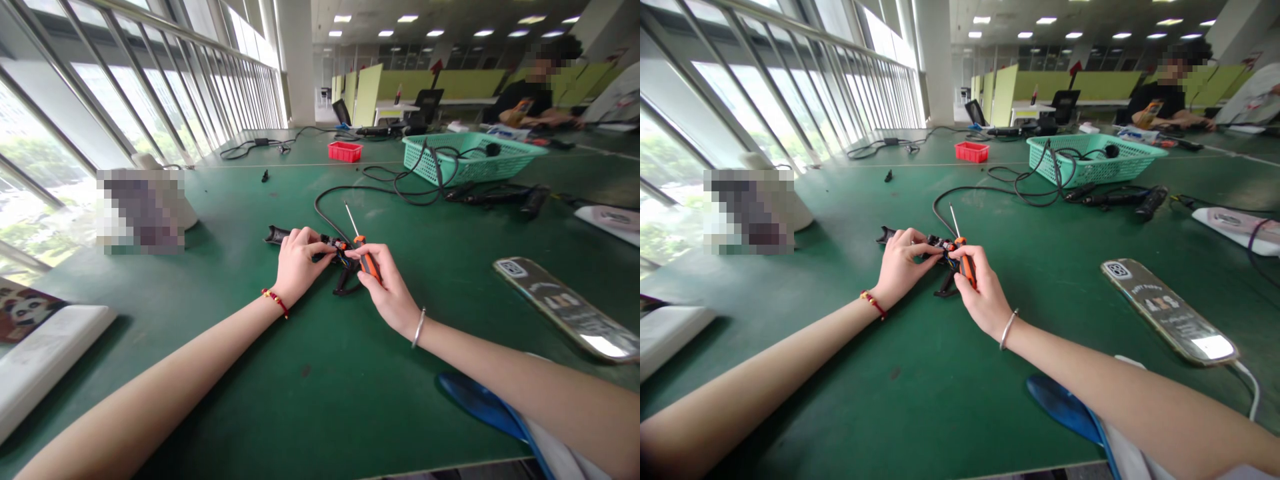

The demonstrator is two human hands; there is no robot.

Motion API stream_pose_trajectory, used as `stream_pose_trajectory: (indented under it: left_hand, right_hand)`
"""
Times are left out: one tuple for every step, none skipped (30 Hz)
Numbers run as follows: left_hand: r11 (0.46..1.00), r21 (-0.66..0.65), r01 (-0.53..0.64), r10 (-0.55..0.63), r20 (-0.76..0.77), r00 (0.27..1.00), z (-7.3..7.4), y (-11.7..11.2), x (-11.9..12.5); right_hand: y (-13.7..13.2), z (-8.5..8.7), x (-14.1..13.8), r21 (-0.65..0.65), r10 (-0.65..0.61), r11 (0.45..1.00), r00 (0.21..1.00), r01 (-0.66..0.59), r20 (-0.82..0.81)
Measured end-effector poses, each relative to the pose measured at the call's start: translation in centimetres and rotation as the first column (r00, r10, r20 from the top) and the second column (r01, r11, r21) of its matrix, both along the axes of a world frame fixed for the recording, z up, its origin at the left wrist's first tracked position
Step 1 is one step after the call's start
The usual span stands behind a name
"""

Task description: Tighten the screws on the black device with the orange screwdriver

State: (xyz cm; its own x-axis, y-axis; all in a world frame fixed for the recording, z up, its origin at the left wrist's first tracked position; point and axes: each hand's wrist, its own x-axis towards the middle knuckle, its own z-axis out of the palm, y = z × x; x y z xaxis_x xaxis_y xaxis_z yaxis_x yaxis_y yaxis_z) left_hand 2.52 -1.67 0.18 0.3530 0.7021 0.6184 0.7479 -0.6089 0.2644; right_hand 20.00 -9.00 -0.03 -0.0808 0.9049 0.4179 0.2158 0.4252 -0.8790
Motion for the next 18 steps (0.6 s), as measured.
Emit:
stream_pose_trajectory:
  left_hand:
    - [1.0, 0.0, -0.008, 0.008, 0.001, 1.0, 0.0, -0.1, 0.0]
    - [1.0, 0.0, -0.012, 0.012, 0.004, 1.0, 0.0, -0.1, 0.0]
    - [1.0, -0.001, -0.011, 0.011, 0.005, 1.0, 0.0, -0.1, 0.0]
    - [1.0, -0.001, -0.008, 0.008, 0.007, 1.0, 0.0, -0.1, 0.0]
    - [1.0, -0.002, -0.005, 0.005, 0.008, 1.0, 0.0, -0.1, 0.0]
    - [1.0, -0.003, -0.004, 0.004, 0.009, 1.0, 0.0, 0.0, 0.0]
    - [1.0, -0.005, -0.003, 0.003, 0.011, 1.0, 0.0, 0.0, 0.0]
    - [1.0, -0.009, -0.003, 0.003, 0.01, 1.0, 0.0, 0.0, 0.0]
    - [1.0, -0.011, -0.003, 0.003, 0.01, 1.0, 0.0, 0.0, 0.0]
    - [1.0, -0.012, -0.002, 0.003, 0.01, 1.0, 0.0, 0.0, 0.0]
    - [1.0, -0.012, -0.001, 0.002, 0.011, 1.0, 0.0, -0.1, 0.0]
    - [1.0, -0.012, 0.001, -0.001, 0.013, 1.0, 0.0, -0.1, 0.0]
    - [1.0, -0.012, 0.005, -0.005, 0.015, 1.0, 0.0, -0.1, 0.0]
    - [1.0, -0.014, 0.007, -0.007, 0.015, 1.0, 0.0, -0.1, 0.0]
    - [1.0, -0.019, 0.007, -0.007, 0.012, 1.0, 0.1, -0.1, 0.1]
    - [1.0, -0.027, 0.004, -0.004, 0.008, 1.0, 0.1, -0.2, 0.1]
    - [0.999, -0.036, -0.003, 0.003, 0.002, 1.0, 0.2, -0.3, 0.2]
    - [0.999, -0.042, -0.01, 0.01, -0.001, 1.0, 0.2, -0.4, 0.3]
  right_hand:
    - [0.0, 0.0, 0.0, 0.011, 0.0, 1.0, 0.999, -0.001, 0.044]
    - [0.0, 0.1, -0.1, 0.016, 0.004, 1.0, 0.996, -0.005, 0.093]
    - [0.0, 0.1, -0.2, 0.015, 0.011, 1.0, 0.99, -0.014, 0.141]
    - [0.0, 0.2, -0.3, 0.012, 0.019, 1.0, 0.983, -0.022, 0.185]
    - [-0.1, 0.2, -0.4, 0.012, 0.024, 1.0, 0.974, -0.027, 0.225]
    - [-0.1, 0.2, -0.5, 0.017, 0.025, 0.999, 0.965, -0.03, 0.261]
    - [-0.1, 0.3, -0.6, 0.025, 0.023, 0.999, 0.956, -0.032, 0.291]
    - [-0.1, 0.3, -0.7, 0.037, 0.02, 0.999, 0.949, -0.033, 0.315]
    - [-0.1, 0.3, -0.7, 0.048, 0.016, 0.998, 0.942, -0.033, 0.334]
    - [-0.1, 0.3, -0.8, 0.057, 0.012, 0.998, 0.937, -0.034, 0.349]
    - [-0.1, 0.3, -0.9, 0.065, 0.01, 0.997, 0.932, -0.035, 0.363]
    - [-0.1, 0.3, -0.9, 0.07, 0.006, 0.997, 0.927, -0.035, 0.376]
    - [-0.1, 0.3, -1.0, 0.075, -0.001, 0.997, 0.922, -0.031, 0.386]
    - [-0.1, 0.3, -1.0, 0.077, -0.007, 0.997, 0.918, -0.025, 0.396]
    - [0.0, 0.3, -1.0, 0.077, -0.013, 0.997, 0.916, -0.02, 0.402]
    - [0.0, 0.3, -1.1, 0.076, -0.016, 0.997, 0.914, -0.017, 0.406]
    - [0.0, 0.3, -1.1, 0.074, -0.017, 0.997, 0.913, -0.015, 0.408]
    - [0.1, 0.3, -1.1, 0.071, -0.015, 0.997, 0.914, -0.015, 0.406]
